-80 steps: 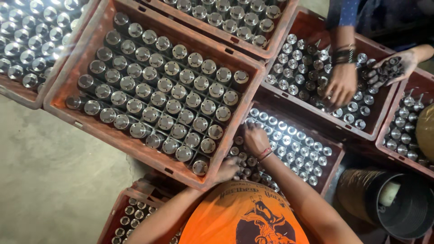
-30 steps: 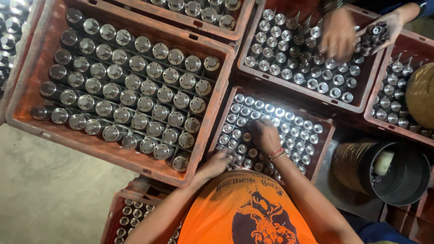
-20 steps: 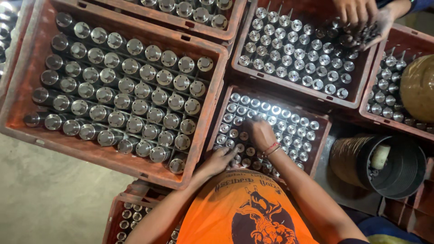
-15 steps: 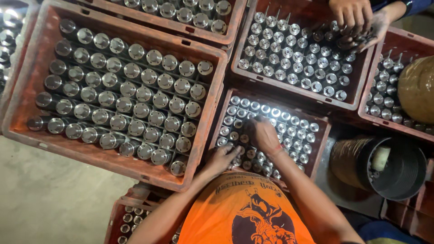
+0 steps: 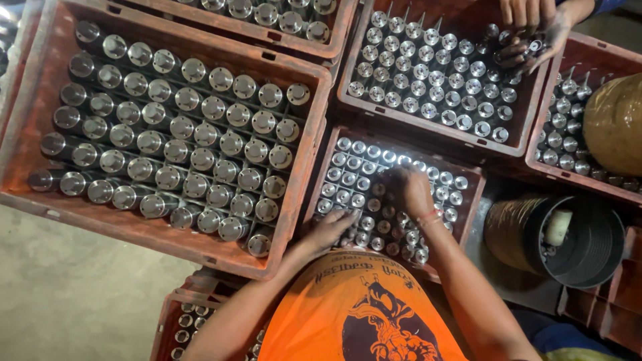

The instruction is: The person repeatedly picks small cylindrical metal parts from a metal bucket and places them into grid slots in red plastic crates. A second person works alongside, performing the same task in adjacent crates. The camera wearer continues filling the crate slots throughout the clip.

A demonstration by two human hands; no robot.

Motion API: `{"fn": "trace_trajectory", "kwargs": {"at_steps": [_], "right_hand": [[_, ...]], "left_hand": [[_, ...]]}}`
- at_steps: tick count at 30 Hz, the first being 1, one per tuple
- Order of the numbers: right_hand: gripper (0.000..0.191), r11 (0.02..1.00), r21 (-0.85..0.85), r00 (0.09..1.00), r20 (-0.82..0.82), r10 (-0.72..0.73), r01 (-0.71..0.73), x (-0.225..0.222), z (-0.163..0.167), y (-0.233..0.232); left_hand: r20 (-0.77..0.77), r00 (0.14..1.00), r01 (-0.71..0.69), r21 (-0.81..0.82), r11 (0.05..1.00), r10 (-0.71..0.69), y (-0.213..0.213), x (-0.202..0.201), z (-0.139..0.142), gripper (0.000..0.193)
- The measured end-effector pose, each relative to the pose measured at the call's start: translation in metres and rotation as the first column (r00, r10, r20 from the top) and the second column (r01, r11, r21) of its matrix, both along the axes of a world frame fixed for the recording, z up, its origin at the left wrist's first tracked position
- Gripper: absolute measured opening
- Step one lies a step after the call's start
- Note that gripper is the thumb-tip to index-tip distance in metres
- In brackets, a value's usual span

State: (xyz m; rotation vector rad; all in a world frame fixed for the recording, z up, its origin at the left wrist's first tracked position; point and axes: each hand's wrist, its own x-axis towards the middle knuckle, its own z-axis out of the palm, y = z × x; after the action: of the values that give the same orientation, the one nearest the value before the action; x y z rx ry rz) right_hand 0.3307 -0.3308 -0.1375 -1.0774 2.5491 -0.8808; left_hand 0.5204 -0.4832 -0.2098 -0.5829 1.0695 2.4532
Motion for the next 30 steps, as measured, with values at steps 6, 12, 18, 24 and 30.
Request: {"fn": "trace_trajectory", "kwargs": {"at_steps": [6, 12, 18, 24, 30], "right_hand": [[0.014, 0.985, 0.133, 0.988, -0.099, 0.121, -0.108, -0.014, -0.024, -0.01], [0.018, 0.956, 0.282, 0.983, -0.184, -0.027, 0.079, -0.004, -0.033, -0.013], [0.031, 0.995, -0.096, 0.999, 0.047, -0.014, 0.018, 0.037, -0.01, -0.005], [0.025, 0.892, -0.317, 0.257, 0.936, 0.24, 0.322, 0.085, 0.007, 0.014], [0.018, 0.863, -0.112, 0.111, 0.992, 0.066, 0.493, 0.082, -0.001, 0.034]], "left_hand": [[-0.092, 0.996, 0.004, 0.04, 0.999, 0.0, -0.01, 0.0, 0.011, 0.029], [-0.075, 0.994, -0.067, 0.144, 0.987, 0.079, -0.011, -0.003, 0.027, 0.024], [-0.2, 0.942, -0.145, 0.481, 0.865, 0.269, -0.019, -0.005, 0.055, 0.008], [-0.25, 0.907, -0.185, 0.487, 0.853, 0.339, -0.01, -0.017, 0.065, 0.005], [-0.234, 0.946, -0.1, 0.45, 0.888, 0.225, 0.004, -0.023, 0.061, 0.009]]}}
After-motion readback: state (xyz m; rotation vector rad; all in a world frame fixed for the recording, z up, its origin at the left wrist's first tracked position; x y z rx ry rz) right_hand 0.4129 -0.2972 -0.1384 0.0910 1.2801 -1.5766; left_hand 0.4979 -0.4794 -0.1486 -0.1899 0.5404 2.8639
